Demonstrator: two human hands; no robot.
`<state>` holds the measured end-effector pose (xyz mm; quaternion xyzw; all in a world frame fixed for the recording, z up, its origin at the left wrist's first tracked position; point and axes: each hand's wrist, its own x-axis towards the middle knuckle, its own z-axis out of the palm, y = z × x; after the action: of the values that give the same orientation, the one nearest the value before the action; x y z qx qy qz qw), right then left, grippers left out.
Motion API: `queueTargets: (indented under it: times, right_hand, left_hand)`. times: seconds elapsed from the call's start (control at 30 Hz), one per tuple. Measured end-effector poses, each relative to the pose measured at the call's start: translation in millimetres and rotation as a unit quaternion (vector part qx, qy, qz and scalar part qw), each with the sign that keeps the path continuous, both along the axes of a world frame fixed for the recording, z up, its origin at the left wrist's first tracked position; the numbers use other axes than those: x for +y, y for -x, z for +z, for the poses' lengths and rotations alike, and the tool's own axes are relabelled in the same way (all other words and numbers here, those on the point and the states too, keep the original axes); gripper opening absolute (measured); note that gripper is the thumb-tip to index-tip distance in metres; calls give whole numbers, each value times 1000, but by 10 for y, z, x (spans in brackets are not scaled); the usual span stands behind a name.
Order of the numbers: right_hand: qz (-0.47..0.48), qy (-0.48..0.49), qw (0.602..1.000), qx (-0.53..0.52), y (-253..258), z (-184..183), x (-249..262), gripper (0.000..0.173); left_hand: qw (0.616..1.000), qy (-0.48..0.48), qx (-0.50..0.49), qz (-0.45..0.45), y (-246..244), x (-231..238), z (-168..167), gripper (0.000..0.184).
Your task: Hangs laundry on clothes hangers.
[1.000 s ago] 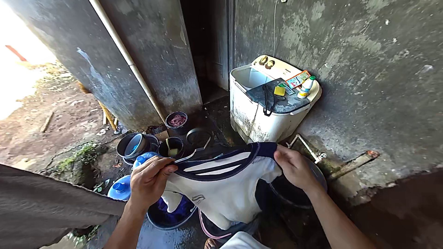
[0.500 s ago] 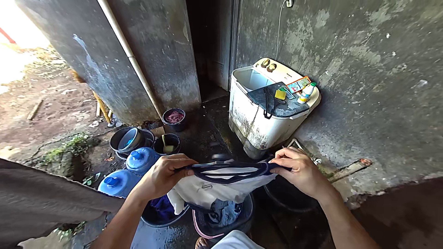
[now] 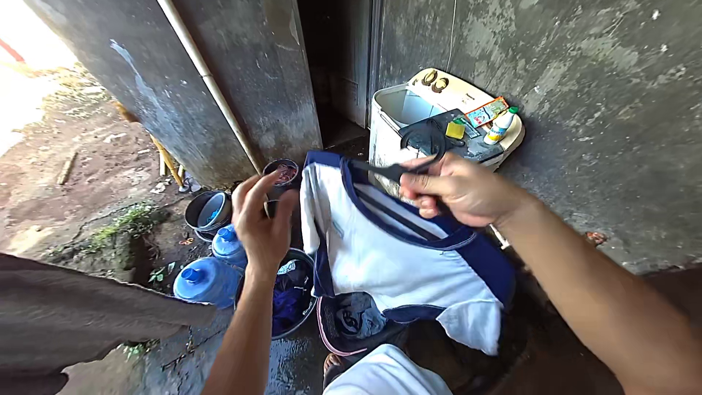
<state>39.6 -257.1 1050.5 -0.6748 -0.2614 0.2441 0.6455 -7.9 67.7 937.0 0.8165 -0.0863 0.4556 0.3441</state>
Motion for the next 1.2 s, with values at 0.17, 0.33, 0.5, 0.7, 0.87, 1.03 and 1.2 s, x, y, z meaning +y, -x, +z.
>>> queueTargets:
  times: [0.17, 0.33, 0.5, 0.7, 0.87, 1.03, 1.2]
  right_hand:
    - [-7, -40, 999, -3, 176, 670, -97, 22]
    - [3, -79, 997, -8, 270, 993, 70, 38]
    - [-25, -81, 996, 15, 233, 985, -83, 40]
    - [-105, -88, 990, 23, 303, 909, -435, 43]
    - [-120, -65, 991, 1, 402, 991, -690, 43]
    - [-195, -55, 979, 21, 596, 894, -708, 45]
    - [-172, -58, 983, 35, 523, 899, -319, 47]
  left_hand:
    - [870, 393, 293, 55, 297, -410, -1999, 34]
    - [547, 428, 713, -97, 313, -1572, -3101, 70]
    - [473, 539, 669, -192, 157, -2195, -3069, 30]
    - [439, 504, 718, -194, 143, -2031, -3244, 60]
    - [506, 555, 644, -148, 156, -1944, -3494, 41]
    - [680, 462, 568, 24, 216, -1034, -3778, 46]
    - [755, 393, 512, 116, -21, -206, -3642, 50]
